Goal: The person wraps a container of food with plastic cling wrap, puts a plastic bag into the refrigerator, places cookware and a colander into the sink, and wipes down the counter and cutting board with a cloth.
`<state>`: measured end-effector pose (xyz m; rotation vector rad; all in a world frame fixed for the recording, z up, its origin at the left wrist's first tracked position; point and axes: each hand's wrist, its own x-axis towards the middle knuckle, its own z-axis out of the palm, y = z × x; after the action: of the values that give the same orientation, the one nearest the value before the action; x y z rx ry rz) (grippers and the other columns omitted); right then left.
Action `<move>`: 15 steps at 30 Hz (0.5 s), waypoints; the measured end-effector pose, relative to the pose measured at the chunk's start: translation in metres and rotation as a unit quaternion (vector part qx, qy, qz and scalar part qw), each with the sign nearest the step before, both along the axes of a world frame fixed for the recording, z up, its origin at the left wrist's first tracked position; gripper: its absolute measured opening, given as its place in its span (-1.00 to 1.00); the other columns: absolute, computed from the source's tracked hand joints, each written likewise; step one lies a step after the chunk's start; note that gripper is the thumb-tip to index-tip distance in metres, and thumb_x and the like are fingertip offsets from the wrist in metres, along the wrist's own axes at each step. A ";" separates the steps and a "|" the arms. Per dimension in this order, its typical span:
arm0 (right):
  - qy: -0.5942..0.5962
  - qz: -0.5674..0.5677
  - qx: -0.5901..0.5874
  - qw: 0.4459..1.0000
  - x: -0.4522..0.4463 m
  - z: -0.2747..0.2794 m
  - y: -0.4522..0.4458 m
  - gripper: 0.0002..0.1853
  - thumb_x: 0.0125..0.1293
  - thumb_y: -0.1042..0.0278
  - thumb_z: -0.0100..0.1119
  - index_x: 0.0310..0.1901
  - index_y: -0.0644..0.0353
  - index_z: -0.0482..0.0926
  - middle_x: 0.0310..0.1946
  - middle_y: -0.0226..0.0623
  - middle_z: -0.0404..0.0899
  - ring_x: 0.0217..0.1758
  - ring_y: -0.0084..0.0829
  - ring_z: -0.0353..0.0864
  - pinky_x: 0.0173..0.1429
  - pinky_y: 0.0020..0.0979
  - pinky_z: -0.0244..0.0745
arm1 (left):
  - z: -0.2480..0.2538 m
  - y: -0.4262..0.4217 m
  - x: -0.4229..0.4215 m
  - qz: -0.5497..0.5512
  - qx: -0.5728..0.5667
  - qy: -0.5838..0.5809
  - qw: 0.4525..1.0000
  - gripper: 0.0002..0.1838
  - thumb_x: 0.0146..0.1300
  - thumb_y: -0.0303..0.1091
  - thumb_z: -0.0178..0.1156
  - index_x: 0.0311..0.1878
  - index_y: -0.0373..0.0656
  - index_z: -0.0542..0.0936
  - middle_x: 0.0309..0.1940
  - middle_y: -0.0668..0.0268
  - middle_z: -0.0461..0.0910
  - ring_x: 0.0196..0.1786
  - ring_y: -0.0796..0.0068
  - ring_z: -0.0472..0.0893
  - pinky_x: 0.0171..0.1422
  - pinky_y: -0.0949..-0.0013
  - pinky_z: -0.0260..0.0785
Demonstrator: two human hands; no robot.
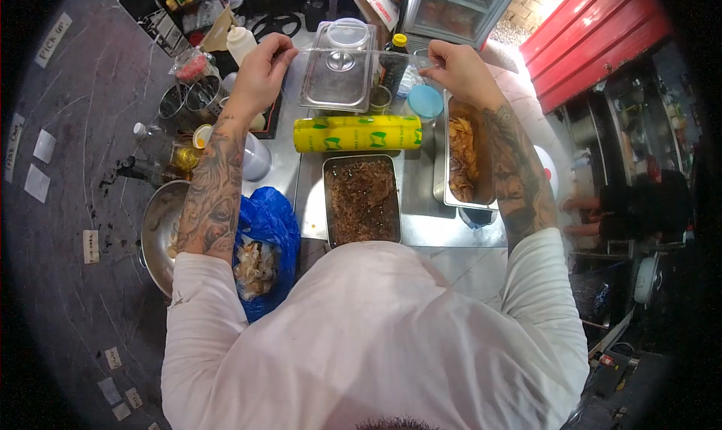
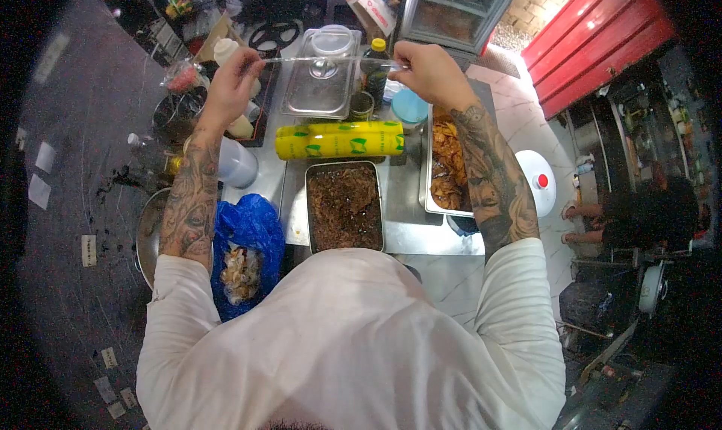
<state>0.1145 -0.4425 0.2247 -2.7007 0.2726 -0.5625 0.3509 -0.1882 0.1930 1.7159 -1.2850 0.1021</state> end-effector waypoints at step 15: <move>0.066 -0.026 0.005 0.997 -0.019 -0.005 0.018 -0.72 0.08 0.27 0.34 -0.30 0.23 0.47 -0.53 -0.06 0.49 -0.40 0.01 0.51 -0.29 -0.19 0.38 | -0.007 0.023 -0.029 -0.005 0.025 0.002 1.000 -0.90 0.27 -0.47 0.18 -0.22 -0.26 0.47 -0.44 0.23 0.46 -0.40 0.46 0.44 -0.29 0.43 0.30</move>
<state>0.0952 -0.4246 0.2201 -2.7321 0.3809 -0.3972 0.3218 -0.1653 0.1863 1.7497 -1.3041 0.0618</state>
